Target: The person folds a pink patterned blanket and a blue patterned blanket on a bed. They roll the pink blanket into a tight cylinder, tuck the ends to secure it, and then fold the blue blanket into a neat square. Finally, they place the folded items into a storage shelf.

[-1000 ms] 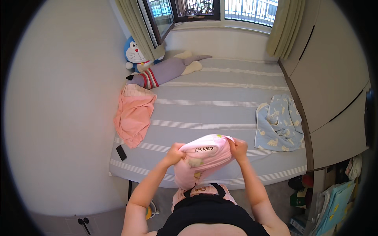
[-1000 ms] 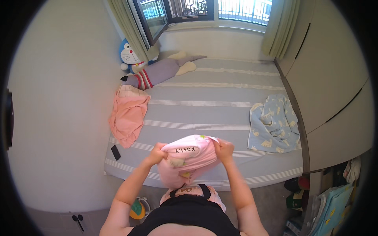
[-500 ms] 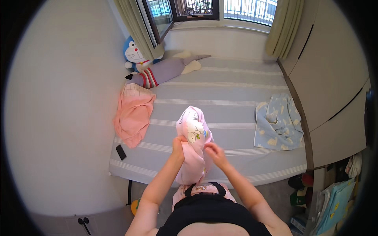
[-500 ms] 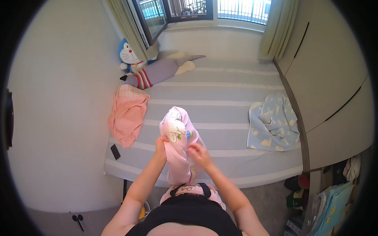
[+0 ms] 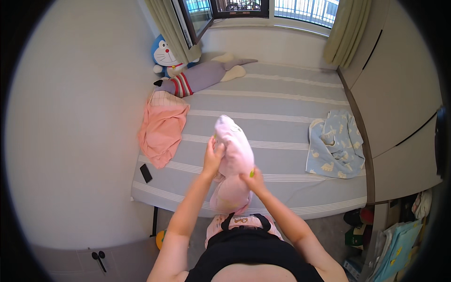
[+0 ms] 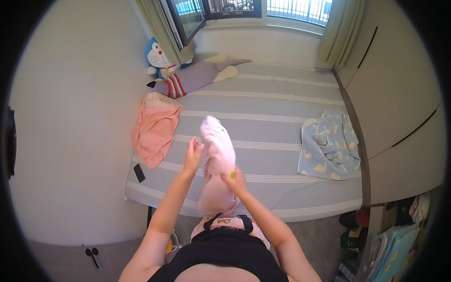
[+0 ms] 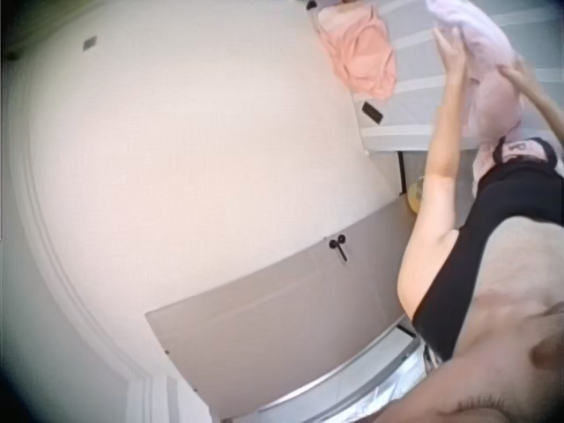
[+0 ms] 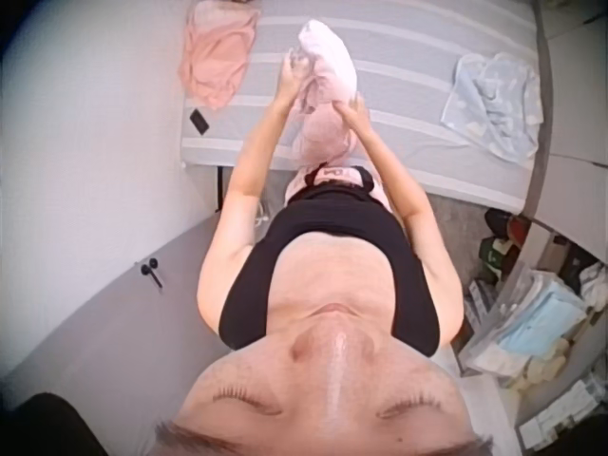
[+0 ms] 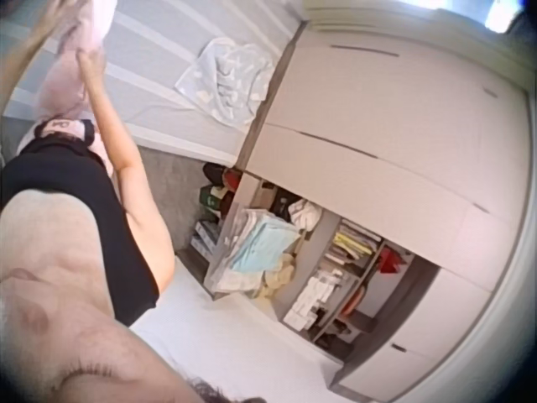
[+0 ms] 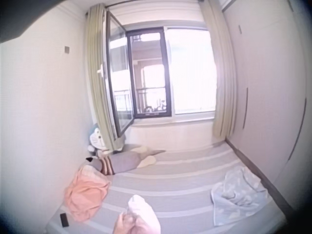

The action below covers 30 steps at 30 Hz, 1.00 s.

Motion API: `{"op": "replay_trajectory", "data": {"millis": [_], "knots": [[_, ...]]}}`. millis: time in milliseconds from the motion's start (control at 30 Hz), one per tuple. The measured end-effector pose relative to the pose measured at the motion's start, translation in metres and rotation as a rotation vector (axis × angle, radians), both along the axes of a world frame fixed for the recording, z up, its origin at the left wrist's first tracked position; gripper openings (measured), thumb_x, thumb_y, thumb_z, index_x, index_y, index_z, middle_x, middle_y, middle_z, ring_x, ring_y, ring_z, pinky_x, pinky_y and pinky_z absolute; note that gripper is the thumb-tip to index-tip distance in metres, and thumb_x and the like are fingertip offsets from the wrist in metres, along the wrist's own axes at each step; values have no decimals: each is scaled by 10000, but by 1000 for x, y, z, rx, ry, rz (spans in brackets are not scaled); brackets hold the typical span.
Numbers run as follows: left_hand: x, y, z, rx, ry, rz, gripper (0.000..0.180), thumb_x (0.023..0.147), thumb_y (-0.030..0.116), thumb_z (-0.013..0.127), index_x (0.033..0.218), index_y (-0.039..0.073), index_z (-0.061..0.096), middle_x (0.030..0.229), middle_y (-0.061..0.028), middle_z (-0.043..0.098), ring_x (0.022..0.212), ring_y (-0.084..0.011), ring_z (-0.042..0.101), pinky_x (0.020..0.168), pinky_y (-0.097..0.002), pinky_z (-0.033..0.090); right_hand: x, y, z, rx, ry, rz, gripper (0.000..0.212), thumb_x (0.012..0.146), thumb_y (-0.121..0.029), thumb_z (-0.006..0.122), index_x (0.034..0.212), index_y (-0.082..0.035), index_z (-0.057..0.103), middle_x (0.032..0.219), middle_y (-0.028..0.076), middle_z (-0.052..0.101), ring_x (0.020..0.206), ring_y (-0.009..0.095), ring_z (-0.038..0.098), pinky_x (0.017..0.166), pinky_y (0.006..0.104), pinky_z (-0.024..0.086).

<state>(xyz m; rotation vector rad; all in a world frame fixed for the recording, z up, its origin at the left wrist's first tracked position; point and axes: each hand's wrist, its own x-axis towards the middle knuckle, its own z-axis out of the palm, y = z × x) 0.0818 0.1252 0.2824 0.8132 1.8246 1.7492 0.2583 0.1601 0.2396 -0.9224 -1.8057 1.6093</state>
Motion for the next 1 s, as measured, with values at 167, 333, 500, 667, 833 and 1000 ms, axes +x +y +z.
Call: {"op": "replay_trajectory", "data": {"millis": [167,333,500,667,833,1000], "knots": [[60,-68,-30,-173,706,-215,601,713,215,631,1230,30,386,1161,-167,454,1095,-343,420,886,-369,372,-11,30,9,-831,466,-448,351,738,-88,645,1045,16,510,945,107,576,827,218,585,702,319,493],[108,-63,-30,-197,779,-29,739,674,245,659,1275,16,296,1257,-222,337,1137,-391,353,932,-457,317,-17,25,22,-983,523,-378,291,736,-65,650,985,-6,512,871,66,558,766,167,580,608,259,497],[83,-33,-26,-309,546,35,527,663,184,657,1096,-7,425,1079,-234,495,995,-391,481,852,-416,393,-15,14,50,-744,479,-275,240,758,-48,634,953,-26,496,868,34,553,747,103,564,552,201,472],[53,-23,-42,-192,-206,-12,384,627,30,525,1004,-1,459,926,-160,549,864,-314,544,769,-360,442,-12,25,31,-408,479,-81,292,818,-142,592,1060,-28,475,958,25,551,866,101,528,756,230,431],[40,-11,-40,54,-719,47,448,573,10,429,1017,-9,484,936,-139,552,828,-262,544,771,-359,449,15,15,-26,166,142,124,397,781,-233,618,1078,-6,488,982,79,540,922,172,507,812,281,398],[32,-23,-17,107,-1108,80,442,572,100,418,973,-55,515,966,-181,560,911,-321,556,870,-407,447,49,14,-70,471,-47,273,351,738,-193,584,1024,0,515,970,142,562,891,260,538,775,328,423]]}}
